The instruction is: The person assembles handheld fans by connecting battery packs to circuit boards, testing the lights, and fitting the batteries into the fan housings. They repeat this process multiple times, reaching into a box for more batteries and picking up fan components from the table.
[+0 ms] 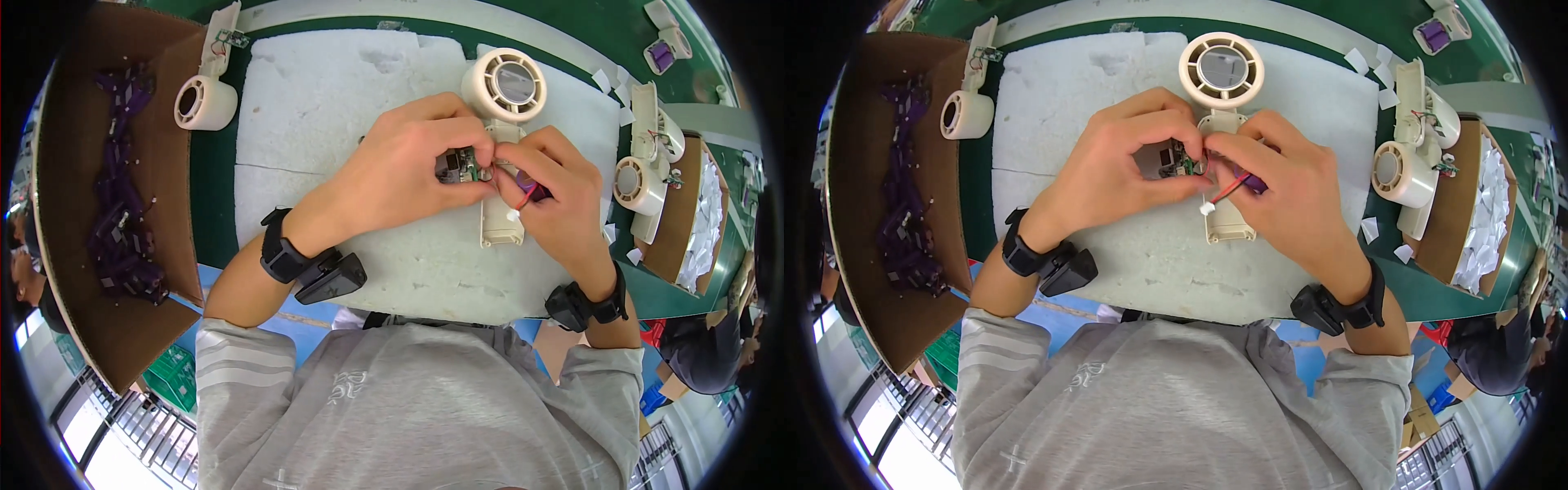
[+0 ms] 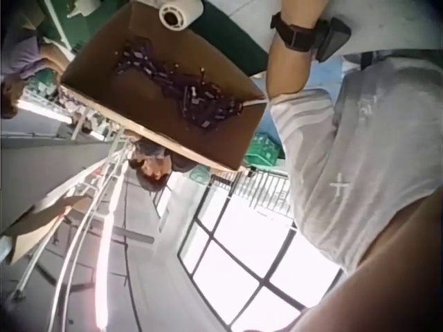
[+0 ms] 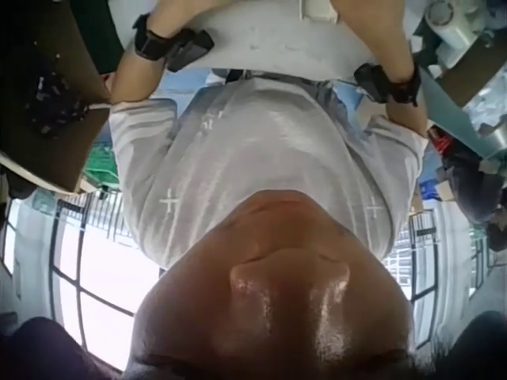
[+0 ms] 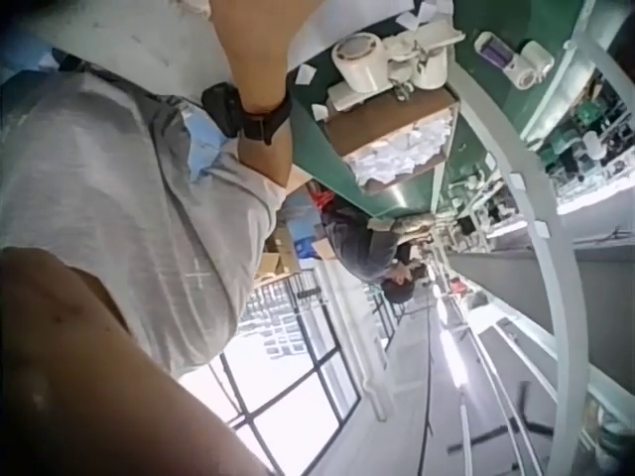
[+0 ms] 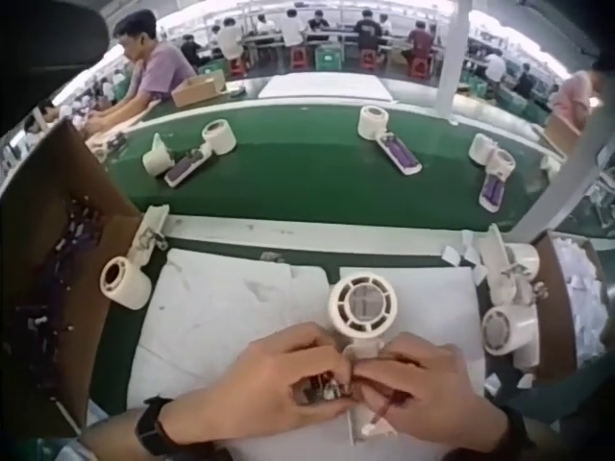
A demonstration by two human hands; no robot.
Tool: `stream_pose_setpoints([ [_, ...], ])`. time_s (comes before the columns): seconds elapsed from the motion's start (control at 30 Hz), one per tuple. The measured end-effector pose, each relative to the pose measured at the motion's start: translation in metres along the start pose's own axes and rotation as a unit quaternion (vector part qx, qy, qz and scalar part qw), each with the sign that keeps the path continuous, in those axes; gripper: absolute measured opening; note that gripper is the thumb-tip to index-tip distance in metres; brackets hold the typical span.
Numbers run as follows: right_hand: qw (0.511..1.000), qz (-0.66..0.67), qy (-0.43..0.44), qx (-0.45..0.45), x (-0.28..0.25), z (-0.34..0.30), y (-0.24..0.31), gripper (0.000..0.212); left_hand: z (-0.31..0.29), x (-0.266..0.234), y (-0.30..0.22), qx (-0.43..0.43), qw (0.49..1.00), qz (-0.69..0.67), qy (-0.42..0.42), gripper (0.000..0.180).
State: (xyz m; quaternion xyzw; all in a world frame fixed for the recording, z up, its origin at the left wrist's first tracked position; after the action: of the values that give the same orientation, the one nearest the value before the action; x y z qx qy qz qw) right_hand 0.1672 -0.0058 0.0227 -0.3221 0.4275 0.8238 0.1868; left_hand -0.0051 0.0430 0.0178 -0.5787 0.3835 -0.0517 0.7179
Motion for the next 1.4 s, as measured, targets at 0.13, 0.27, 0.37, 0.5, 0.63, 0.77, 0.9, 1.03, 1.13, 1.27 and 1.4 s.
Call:
stream_pose_setpoints([
  [0.13, 1.0, -0.017, -0.007, -0.022, 0.005, 0.002, 0.001, 0.02, -0.003, 0.005, 0.008, -0.06, 0.995, -0.08, -0.014, 0.026],
  [0.27, 0.999, -0.025, -0.018, -0.04, 0.004, 0.004, 0.001, 0.016, -0.006, 0.007, 0.016, -0.126, 0.973, -0.192, -0.008, 0.028],
  [0.37, 0.999, -0.025, -0.013, -0.046, 0.004, 0.004, 0.001, 0.017, -0.007, 0.002, 0.015, -0.196, 0.948, -0.248, 0.03, 0.028],
  [0.5, 0.998, -0.029, 0.006, -0.048, 0.003, 0.004, 0.004, 0.019, -0.008, -0.001, 0.011, -0.279, 0.932, -0.207, 0.104, 0.029],
  [0.63, 0.998, -0.025, 0.002, -0.059, 0.003, 0.003, 0.003, 0.02, -0.011, 0.004, 0.015, -0.243, 0.942, -0.227, 0.05, 0.025],
  [0.77, 0.997, -0.024, 0.011, -0.069, 0.002, 0.003, 0.003, 0.02, -0.011, 0.005, 0.016, -0.223, 0.943, -0.243, 0.053, 0.022],
  [0.9, 0.997, -0.027, 0.05, -0.057, 0.001, 0.002, 0.005, 0.019, -0.009, 0.006, 0.015, -0.206, 0.947, -0.24, 0.048, 0.02],
  [1.03, 0.996, -0.026, 0.063, -0.063, 0.002, 0.003, 0.005, 0.018, -0.009, 0.009, 0.013, -0.168, 0.958, -0.233, 0.024, 0.02],
  [1.13, 0.994, -0.022, 0.059, -0.09, 0.003, 0.004, 0.005, 0.016, -0.008, 0.008, 0.008, -0.071, 0.985, -0.155, -0.038, 0.021],
  [1.27, 0.994, -0.013, 0.077, -0.076, 0.003, 0.004, 0.006, 0.016, -0.009, 0.008, 0.005, -0.048, 0.988, -0.139, -0.051, 0.022],
  [1.4, 0.996, -0.014, 0.06, -0.069, 0.006, 0.005, 0.006, 0.013, -0.01, 0.005, 0.0, -0.078, 0.99, -0.117, 0.006, 0.02],
])
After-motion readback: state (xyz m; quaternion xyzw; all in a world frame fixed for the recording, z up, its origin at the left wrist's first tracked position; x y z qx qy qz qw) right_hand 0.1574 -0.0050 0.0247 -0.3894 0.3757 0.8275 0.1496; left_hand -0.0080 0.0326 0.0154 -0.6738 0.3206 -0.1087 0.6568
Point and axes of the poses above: each hand's wrist, its own z-axis towards the middle knuckle, its own x-axis out of the palm, y = z × x, the point moved 3 cm from there along z, towards the middle knuckle, and after that the axes turned 12 degrees about -x, right-handed, at the moved point
